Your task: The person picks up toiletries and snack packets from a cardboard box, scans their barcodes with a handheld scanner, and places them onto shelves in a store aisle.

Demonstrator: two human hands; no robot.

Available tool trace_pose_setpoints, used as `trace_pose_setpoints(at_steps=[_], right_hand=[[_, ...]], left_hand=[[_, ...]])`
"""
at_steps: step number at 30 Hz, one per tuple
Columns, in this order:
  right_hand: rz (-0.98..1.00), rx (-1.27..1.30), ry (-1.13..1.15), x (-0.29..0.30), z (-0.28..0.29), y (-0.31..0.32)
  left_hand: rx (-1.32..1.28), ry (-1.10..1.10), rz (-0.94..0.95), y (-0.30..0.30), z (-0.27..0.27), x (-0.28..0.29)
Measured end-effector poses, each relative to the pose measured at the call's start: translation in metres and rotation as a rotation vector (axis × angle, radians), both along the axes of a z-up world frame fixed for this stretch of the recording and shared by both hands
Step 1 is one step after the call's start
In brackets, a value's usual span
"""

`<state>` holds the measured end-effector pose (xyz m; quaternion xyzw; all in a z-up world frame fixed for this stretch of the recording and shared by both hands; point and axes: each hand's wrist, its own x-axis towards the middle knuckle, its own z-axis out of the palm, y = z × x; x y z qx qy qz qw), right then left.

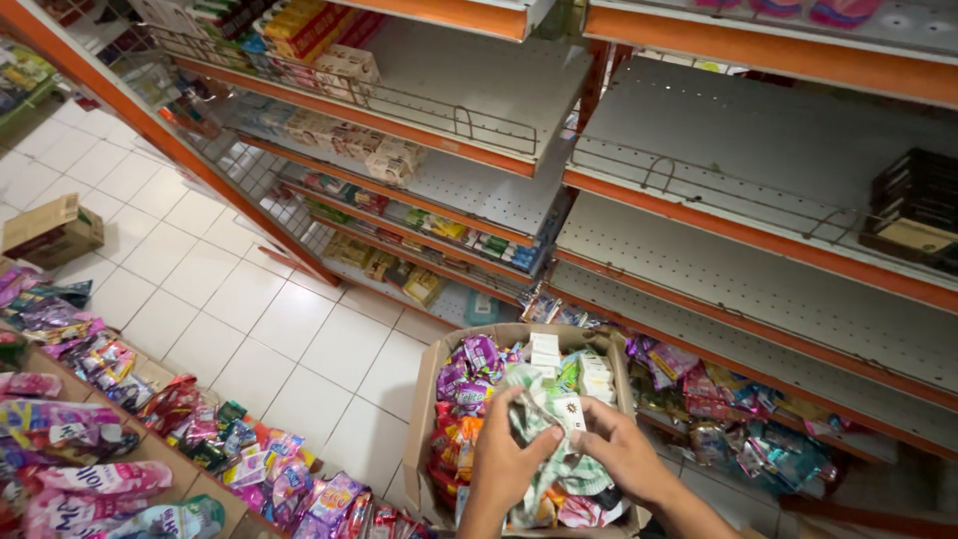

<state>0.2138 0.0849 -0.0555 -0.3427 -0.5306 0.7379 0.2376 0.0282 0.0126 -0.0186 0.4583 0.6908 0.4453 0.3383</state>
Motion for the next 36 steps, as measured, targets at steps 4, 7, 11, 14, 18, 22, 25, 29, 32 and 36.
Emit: trace_pose_setpoints(at_steps=[4,7,11,14,18,22,25,29,32,36], right_hand=[[0.094,0.099,-0.032,0.000,0.013,0.001],[0.094,0.144,-0.173,-0.006,0.020,0.002],[0.010,0.368,-0.171,-0.014,0.017,0.000],[-0.141,0.134,-0.199,-0.022,0.004,0.000],[-0.335,0.169,-0.190,-0.022,-0.014,-0.004],[-0.440,0.309,-0.143,-0.020,-0.013,-0.006],[-0.444,0.355,-0.192,-0.019,0.000,0.003],[-0.202,0.256,-0.171,-0.013,0.011,0.000],[-0.084,0.329,-0.174,-0.015,0.011,-0.012],[-0.116,0.623,-0.119,-0.019,0.000,-0.013]], left_hand=[[-0.055,-0.319,-0.090,-0.005,-0.009,-0.001],[-0.096,-0.409,0.000,-0.009,-0.008,-0.001],[-0.056,0.038,-0.007,-0.012,-0.003,0.013],[0.258,0.042,0.031,-0.019,-0.008,0.018],[0.213,0.139,0.075,-0.039,-0.033,0.008],[0.293,0.285,0.019,-0.059,-0.055,-0.015],[0.046,0.691,0.091,-0.064,-0.048,-0.033],[0.182,0.261,0.017,-0.060,-0.021,-0.029],[-0.070,-0.281,0.018,-0.040,-0.009,-0.003],[0.032,-0.787,-0.017,-0.020,-0.009,0.010]])
